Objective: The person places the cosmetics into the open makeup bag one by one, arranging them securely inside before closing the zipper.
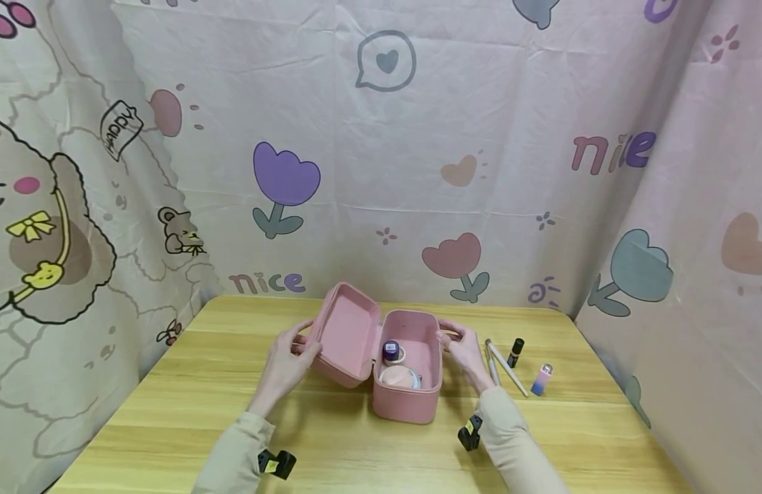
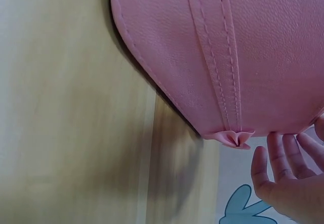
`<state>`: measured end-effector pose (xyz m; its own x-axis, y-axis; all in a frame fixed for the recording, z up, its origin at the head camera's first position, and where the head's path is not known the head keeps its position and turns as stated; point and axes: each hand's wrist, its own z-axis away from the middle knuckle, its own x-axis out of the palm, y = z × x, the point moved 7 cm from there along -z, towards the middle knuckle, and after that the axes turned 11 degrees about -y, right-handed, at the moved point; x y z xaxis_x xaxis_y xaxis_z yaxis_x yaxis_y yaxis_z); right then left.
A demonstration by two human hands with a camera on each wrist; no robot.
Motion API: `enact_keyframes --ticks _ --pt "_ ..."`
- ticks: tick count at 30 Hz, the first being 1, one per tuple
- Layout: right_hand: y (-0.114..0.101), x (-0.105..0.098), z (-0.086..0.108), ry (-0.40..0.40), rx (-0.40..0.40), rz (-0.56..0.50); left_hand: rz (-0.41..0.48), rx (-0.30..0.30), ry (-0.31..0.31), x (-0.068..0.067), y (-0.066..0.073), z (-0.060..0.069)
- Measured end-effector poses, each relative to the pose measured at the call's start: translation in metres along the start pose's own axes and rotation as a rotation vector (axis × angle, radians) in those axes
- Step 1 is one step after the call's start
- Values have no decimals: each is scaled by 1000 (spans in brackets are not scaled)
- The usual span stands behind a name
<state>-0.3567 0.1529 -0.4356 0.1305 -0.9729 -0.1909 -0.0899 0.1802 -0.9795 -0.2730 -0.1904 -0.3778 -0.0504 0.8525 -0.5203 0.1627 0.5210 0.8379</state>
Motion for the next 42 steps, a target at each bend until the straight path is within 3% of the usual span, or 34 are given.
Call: enact_keyframes --ticks 3,7,11,16,19,25,30,34,42 --pt "-2 0 -1 5 4 20 19 -33 -38 1 -1 -4" --pt "-1 0 -2 9 11 29 37 -19 -73 2 0 -7" --pt "0 0 -1 13 6 36 60 11 -72 3 -1 -9" --pt "1 -5 8 29 -12 76 94 0 -52 3 -5 -5" --pt "5 -12 16 45 0 203 98 -9 -42 2 -5 -2" --pt "12 -26 32 30 57 588 116 -20 -48 2 -5 1" --pt "13 -39 40 21 106 802 139 -14 -61 2 -5 1" --pt "12 -49 44 22 119 902 139 -20 -65 2 -7 1" --pt "19 -59 41 20 183 989 142 -28 -72 2 -9 1"
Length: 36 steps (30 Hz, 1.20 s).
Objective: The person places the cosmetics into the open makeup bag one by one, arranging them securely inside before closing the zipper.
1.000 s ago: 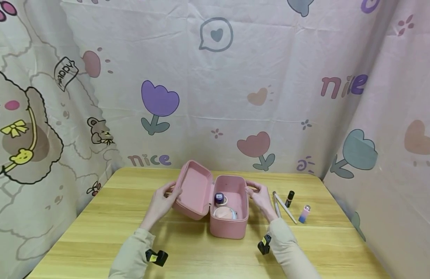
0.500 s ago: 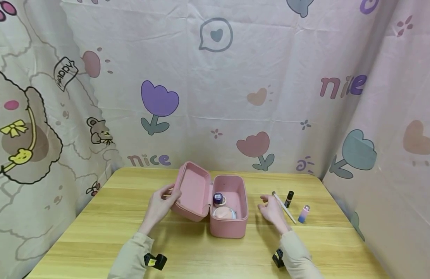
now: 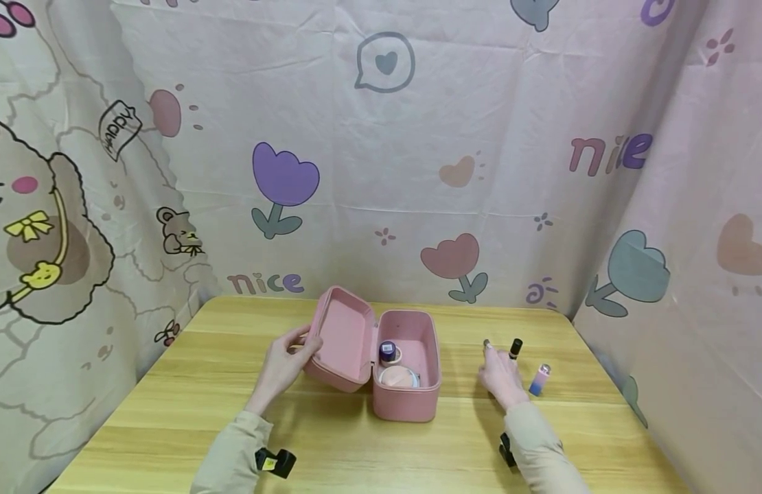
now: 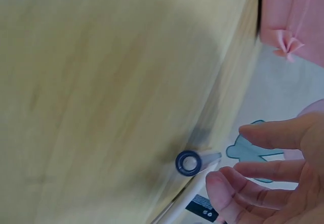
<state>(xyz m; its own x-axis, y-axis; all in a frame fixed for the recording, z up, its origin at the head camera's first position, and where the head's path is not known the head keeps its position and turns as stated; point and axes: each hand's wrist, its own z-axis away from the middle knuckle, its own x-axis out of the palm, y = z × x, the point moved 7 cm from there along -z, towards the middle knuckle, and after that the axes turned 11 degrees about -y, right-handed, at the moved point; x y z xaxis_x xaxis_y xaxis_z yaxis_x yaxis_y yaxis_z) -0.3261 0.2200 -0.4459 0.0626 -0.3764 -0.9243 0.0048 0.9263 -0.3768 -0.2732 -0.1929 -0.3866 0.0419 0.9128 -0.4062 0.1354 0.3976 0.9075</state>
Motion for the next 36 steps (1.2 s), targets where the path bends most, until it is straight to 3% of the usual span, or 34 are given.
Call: enact_keyframes --ticks 5,12,23,36 --pt "5 3 -9 -3 25 56 1 -1 -5 0 0 0" --pt "5 4 -21 36 -33 109 -12 -17 1 -1 0 0" --pt "11 8 -30 17 23 65 6 -18 -6 1 -2 0" --pt "10 0 -29 -13 -16 -7 -10 -12 7 -1 -1 0"
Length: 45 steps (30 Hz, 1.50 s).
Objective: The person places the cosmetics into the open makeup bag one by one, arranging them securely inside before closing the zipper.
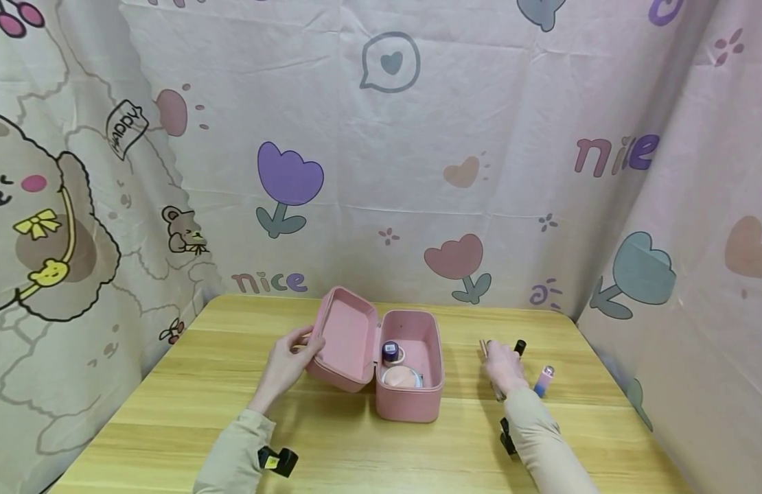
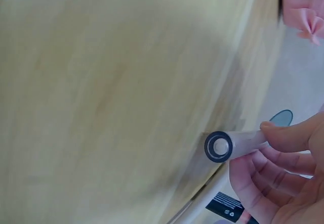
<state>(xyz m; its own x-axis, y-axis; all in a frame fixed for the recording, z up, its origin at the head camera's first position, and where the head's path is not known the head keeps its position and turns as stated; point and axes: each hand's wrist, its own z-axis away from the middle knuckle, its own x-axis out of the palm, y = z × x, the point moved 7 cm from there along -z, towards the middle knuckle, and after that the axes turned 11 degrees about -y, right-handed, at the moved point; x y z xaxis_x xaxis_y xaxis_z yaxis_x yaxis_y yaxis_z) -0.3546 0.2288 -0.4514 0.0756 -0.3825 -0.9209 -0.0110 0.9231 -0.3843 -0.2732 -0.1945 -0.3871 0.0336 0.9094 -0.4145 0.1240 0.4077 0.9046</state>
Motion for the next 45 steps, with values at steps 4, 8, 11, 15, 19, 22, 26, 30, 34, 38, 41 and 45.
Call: enact_keyframes --ticks 4,8,11,15,19,22,26,30,34,38,41,45 --pt "2 -1 -2 -15 -7 -40 5 -5 4 0 -1 0" --pt "1 -1 -3 -24 -20 -89 16 -6 3 0 -1 0" --pt "0 0 -3 -41 -29 -153 22 -3 -3 1 -1 0" --pt "-1 0 -3 -50 -36 -243 25 -1 -7 1 -1 0" --pt "-4 -1 -3 -73 -69 -401 29 1 -11 2 -1 0" --pt "-7 -2 -4 -121 -105 -552 33 1 -10 2 -1 1" --pt "-11 -6 -5 -199 -132 -717 31 -4 -5 2 -1 1" --pt "-17 -12 -7 -278 -158 -841 24 -8 -1 1 -2 0" --pt "-25 -19 -10 -352 -201 -900 22 -12 -7 2 -2 0" --pt "-32 -27 -14 -413 -249 -887 32 -10 -13 2 -2 0" --pt "-39 -34 -18 -454 -281 -880 42 -9 -14 2 -2 0" --pt "-50 -44 -23 -497 -307 -863 42 -16 -15 2 -3 -1"
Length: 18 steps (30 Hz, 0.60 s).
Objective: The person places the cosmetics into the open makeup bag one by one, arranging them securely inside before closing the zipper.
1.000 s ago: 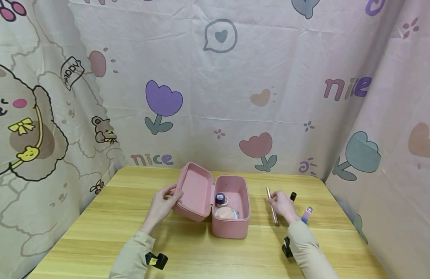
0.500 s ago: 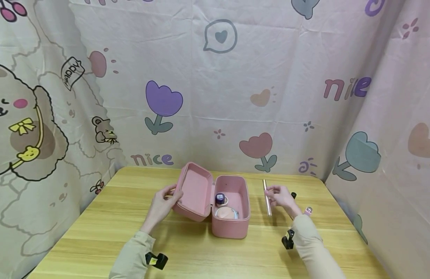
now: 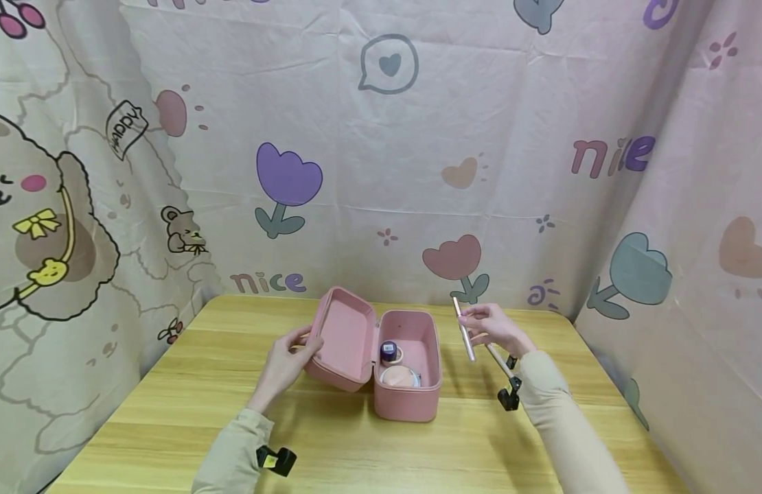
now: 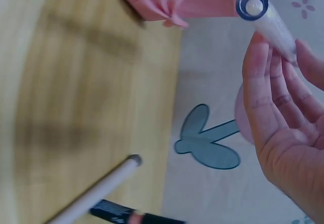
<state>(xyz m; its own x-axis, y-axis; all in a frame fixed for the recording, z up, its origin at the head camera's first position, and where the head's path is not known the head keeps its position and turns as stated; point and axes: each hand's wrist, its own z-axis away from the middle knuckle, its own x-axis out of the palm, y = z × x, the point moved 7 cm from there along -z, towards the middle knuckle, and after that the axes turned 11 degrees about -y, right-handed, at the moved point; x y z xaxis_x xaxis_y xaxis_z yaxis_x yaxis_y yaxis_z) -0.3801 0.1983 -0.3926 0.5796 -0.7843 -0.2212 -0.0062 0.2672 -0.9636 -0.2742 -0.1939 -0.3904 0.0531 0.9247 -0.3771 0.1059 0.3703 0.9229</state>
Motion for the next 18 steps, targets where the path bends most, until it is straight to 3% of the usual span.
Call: enact_keyframes --ticks 11,18 --pt "-45 13 -19 -80 28 99 -6 7 -10 0 0 -1" --pt "-59 27 -37 -137 23 139 -20 7 -9 0 1 -1"
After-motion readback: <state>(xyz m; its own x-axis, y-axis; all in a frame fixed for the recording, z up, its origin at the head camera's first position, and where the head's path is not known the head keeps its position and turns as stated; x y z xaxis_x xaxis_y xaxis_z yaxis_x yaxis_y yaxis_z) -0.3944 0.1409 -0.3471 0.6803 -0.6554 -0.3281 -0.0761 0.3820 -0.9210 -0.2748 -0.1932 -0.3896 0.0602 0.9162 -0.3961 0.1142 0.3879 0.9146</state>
